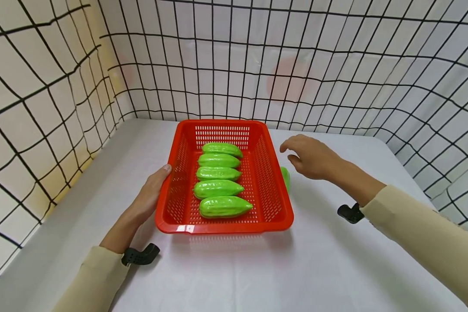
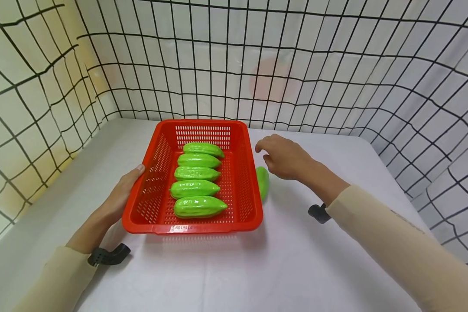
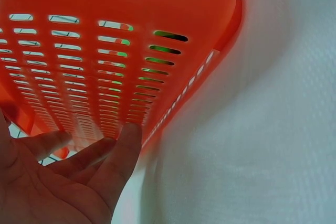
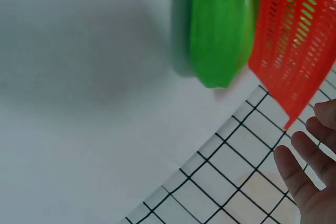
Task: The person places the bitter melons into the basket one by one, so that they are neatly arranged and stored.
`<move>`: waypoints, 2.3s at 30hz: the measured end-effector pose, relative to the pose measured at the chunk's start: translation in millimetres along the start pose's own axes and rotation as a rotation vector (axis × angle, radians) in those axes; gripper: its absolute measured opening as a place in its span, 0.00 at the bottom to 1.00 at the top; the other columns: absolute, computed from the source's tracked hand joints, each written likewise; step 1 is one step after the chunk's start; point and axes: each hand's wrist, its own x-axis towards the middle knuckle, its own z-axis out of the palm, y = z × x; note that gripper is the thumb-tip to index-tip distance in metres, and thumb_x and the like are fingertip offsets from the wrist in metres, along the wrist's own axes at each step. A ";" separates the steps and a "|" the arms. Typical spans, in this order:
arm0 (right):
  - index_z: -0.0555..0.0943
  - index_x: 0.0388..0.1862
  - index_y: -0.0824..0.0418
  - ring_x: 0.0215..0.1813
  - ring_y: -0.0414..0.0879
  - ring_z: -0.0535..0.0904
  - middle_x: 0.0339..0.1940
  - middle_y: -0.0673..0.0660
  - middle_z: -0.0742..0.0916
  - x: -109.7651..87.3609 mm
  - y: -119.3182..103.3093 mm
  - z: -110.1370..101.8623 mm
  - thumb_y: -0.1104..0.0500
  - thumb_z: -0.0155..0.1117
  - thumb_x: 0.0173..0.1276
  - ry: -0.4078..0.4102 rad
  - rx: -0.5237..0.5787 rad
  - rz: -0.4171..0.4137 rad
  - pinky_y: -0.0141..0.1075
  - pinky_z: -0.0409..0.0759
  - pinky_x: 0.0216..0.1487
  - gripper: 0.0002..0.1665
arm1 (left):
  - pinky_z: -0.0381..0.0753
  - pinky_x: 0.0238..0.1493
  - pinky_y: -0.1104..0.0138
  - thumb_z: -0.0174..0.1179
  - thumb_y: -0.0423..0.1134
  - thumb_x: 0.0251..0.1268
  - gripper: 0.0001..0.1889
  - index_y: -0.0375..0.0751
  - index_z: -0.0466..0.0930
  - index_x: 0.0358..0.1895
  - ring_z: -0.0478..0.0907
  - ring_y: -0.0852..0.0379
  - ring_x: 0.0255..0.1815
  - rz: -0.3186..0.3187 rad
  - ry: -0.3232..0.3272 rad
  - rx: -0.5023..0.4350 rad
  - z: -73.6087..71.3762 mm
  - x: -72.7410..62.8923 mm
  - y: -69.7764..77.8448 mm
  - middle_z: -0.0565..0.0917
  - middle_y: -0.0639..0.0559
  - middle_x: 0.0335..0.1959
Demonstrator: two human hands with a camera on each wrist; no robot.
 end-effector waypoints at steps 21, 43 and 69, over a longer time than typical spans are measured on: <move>0.75 0.70 0.50 0.74 0.52 0.69 0.69 0.51 0.79 -10.4 21.2 44.6 0.75 0.71 0.59 -0.185 0.059 -0.050 0.55 0.81 0.61 0.42 | 0.88 0.41 0.63 0.36 0.63 0.81 0.36 0.35 0.61 0.73 0.88 0.53 0.37 -0.004 0.012 -0.009 1.2 0.6 -1.3 0.78 0.30 0.52; 0.81 0.61 0.56 0.70 0.54 0.73 0.64 0.53 0.82 -20.1 30.9 67.0 0.78 0.68 0.54 -0.157 0.121 -0.131 0.55 0.77 0.66 0.35 | 0.88 0.42 0.61 0.36 0.63 0.80 0.37 0.35 0.62 0.73 0.88 0.51 0.38 0.010 0.005 -0.005 1.6 0.3 0.5 0.78 0.29 0.53; 0.78 0.63 0.64 0.66 0.62 0.73 0.60 0.62 0.83 -40.1 71.0 41.0 0.75 0.71 0.59 -0.141 0.137 0.077 0.61 0.73 0.67 0.32 | 0.88 0.42 0.65 0.34 0.61 0.82 0.36 0.32 0.62 0.73 0.86 0.54 0.37 0.017 0.010 -0.021 0.6 0.7 -1.1 0.78 0.28 0.52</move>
